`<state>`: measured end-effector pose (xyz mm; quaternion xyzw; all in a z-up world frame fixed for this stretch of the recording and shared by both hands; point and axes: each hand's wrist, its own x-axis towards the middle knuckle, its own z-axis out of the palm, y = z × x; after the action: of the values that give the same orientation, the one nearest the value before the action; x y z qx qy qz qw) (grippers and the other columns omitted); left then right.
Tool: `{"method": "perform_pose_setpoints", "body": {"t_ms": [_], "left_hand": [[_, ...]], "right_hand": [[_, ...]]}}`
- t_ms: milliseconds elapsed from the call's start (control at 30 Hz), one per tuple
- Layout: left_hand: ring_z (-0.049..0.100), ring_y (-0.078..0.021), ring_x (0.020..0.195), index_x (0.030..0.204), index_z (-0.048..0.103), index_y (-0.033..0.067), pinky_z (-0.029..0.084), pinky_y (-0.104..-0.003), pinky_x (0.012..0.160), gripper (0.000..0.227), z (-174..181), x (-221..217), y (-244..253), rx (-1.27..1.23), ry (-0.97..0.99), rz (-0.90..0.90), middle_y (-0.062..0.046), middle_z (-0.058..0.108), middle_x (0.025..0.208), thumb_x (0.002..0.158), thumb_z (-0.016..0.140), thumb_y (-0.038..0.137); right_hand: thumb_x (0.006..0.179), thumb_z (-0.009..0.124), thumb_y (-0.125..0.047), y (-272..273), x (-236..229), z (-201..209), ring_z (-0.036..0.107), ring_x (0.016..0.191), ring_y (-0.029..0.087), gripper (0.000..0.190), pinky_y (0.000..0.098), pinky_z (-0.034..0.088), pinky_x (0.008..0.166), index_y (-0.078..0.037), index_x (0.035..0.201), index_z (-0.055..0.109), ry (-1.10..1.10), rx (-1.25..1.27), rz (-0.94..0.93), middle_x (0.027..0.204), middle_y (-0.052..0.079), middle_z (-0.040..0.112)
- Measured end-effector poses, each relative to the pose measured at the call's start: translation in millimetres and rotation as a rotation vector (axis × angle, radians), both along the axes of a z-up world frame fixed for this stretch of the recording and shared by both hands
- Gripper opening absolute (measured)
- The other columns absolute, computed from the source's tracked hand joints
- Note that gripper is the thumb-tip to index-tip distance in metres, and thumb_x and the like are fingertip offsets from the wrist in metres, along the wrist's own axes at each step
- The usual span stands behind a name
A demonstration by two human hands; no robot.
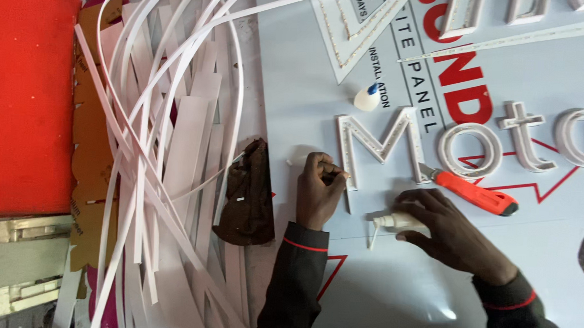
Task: The person assembles white plastic letters on a workbench, using a utility knife to trim excess material and a glue gun to apply adhesive. They handle the letters and tools with both hands, focusing on the letter 'M' and other components laid out on the surface.
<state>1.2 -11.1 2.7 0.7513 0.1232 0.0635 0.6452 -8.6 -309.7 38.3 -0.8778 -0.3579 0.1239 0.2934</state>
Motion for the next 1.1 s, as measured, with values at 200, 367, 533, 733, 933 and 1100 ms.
{"method": "perform_pose_setpoints", "body": {"t_ms": [200,367,533,733,933,1100], "left_hand": [[0.082,-0.0242,0.085,0.127,0.056,0.0039,0.068,-0.043,0.071,0.032,-3.5,-2.6,6.0,0.026,-0.010,-0.104,-0.015,0.079,0.100,0.102,0.075,0.008],[0.082,-0.0218,0.083,0.127,0.057,0.0044,0.068,-0.039,0.072,0.034,-13.6,-0.9,5.4,0.052,-0.003,-0.089,-0.014,0.080,0.100,0.100,0.077,0.007],[0.081,-0.0213,0.084,0.128,0.058,0.0046,0.067,-0.040,0.072,0.033,-22.4,-1.0,6.4,0.052,-0.012,-0.077,-0.013,0.080,0.101,0.101,0.077,0.008],[0.081,-0.0219,0.084,0.127,0.059,0.0050,0.070,-0.040,0.076,0.033,-18.4,-1.4,2.1,0.058,-0.005,-0.030,-0.014,0.080,0.101,0.101,0.079,0.006],[0.082,-0.0231,0.085,0.129,0.058,0.0039,0.070,-0.042,0.075,0.033,-15.2,-2.4,-1.0,0.063,0.000,-0.021,-0.015,0.079,0.103,0.103,0.078,0.005],[0.080,-0.0218,0.080,0.126,0.059,0.0043,0.065,-0.040,0.069,0.031,-21.5,-2.3,-0.2,0.071,-0.052,-0.005,-0.014,0.079,0.098,0.101,0.078,0.004]], "right_hand": [[0.100,0.084,-0.017,4.4,-17.1,10.7,0.083,0.118,0.044,0.040,0.0565,0.062,0.101,-0.009,0.128,0.057,0.265,0.321,-0.320,0.124,0.017,0.086],[0.108,0.073,-0.027,11.3,5.0,21.6,0.079,0.105,0.038,0.043,0.0499,0.063,0.091,-0.021,0.149,0.062,0.143,0.348,-0.372,0.113,0.014,0.077],[0.114,0.057,-0.061,42.7,35.9,36.5,0.073,0.108,0.041,0.048,0.0570,0.057,0.094,-0.021,0.133,0.074,0.225,0.208,-0.401,0.110,0.015,0.072],[0.118,0.046,-0.063,93.1,65.7,12.7,0.074,0.095,0.035,0.056,0.0504,0.062,0.074,-0.016,0.110,0.075,-0.099,-0.084,-0.400,0.092,0.009,0.067],[0.118,0.046,-0.066,101.2,81.6,38.6,0.074,0.094,0.048,0.066,0.0597,0.057,0.069,-0.007,0.109,0.075,-0.087,0.100,-0.475,0.089,0.022,0.070],[0.121,0.047,-0.062,99.9,96.0,7.9,0.076,0.092,0.040,0.058,0.0530,0.061,0.069,-0.012,0.105,0.073,-0.204,0.055,-0.466,0.086,0.014,0.068]]}}
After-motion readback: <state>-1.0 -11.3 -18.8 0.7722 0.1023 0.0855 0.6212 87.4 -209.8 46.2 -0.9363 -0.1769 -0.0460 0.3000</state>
